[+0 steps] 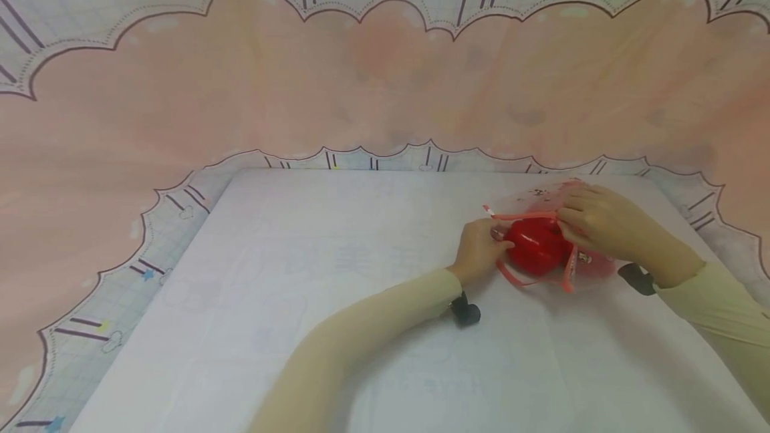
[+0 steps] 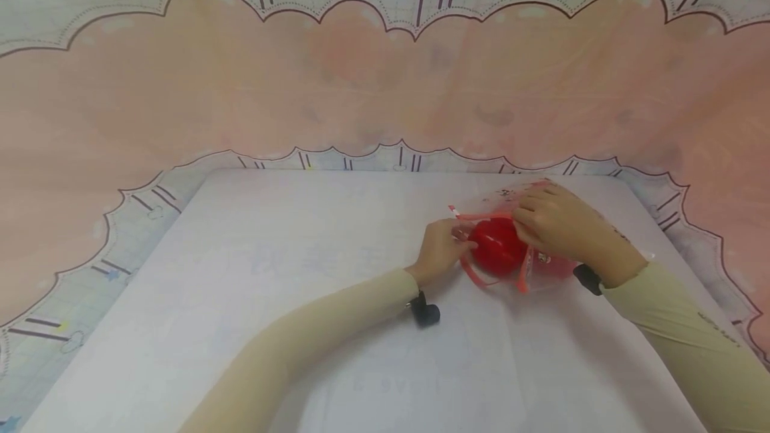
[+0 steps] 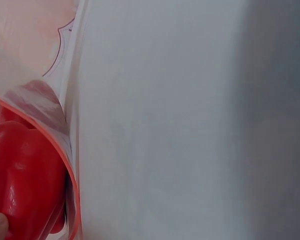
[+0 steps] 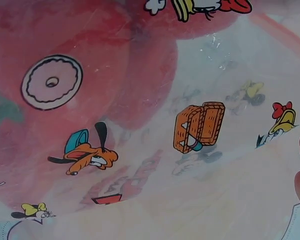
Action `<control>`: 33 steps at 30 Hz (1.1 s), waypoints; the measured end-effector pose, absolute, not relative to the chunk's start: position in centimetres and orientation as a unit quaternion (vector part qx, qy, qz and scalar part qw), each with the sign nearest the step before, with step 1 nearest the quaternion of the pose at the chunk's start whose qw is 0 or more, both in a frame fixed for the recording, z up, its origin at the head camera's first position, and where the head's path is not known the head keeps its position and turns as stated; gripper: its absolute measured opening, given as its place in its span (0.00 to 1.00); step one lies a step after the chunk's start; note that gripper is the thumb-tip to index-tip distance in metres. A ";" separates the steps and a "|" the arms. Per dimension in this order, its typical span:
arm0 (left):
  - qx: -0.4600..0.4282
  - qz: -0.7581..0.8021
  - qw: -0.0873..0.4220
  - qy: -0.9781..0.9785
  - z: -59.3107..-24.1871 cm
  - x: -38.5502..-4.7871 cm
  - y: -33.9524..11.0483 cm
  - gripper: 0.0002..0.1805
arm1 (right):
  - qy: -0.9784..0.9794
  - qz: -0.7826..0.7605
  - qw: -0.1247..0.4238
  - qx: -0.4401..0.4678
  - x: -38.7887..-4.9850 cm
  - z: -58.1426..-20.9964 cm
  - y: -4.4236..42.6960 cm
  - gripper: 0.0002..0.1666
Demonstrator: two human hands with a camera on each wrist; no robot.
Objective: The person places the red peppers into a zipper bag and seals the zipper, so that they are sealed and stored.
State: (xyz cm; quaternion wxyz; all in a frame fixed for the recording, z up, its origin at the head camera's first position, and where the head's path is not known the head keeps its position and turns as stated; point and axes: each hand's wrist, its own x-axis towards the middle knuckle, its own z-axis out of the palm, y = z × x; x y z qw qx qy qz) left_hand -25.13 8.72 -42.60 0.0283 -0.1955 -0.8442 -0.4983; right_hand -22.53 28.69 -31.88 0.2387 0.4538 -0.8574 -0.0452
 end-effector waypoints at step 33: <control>-0.218 -0.568 0.047 -0.792 -40.3 -28.4 3.4 0.18 | -0.842 -0.031 0.276 0.462 -22.3 -32.3 29.1 0.40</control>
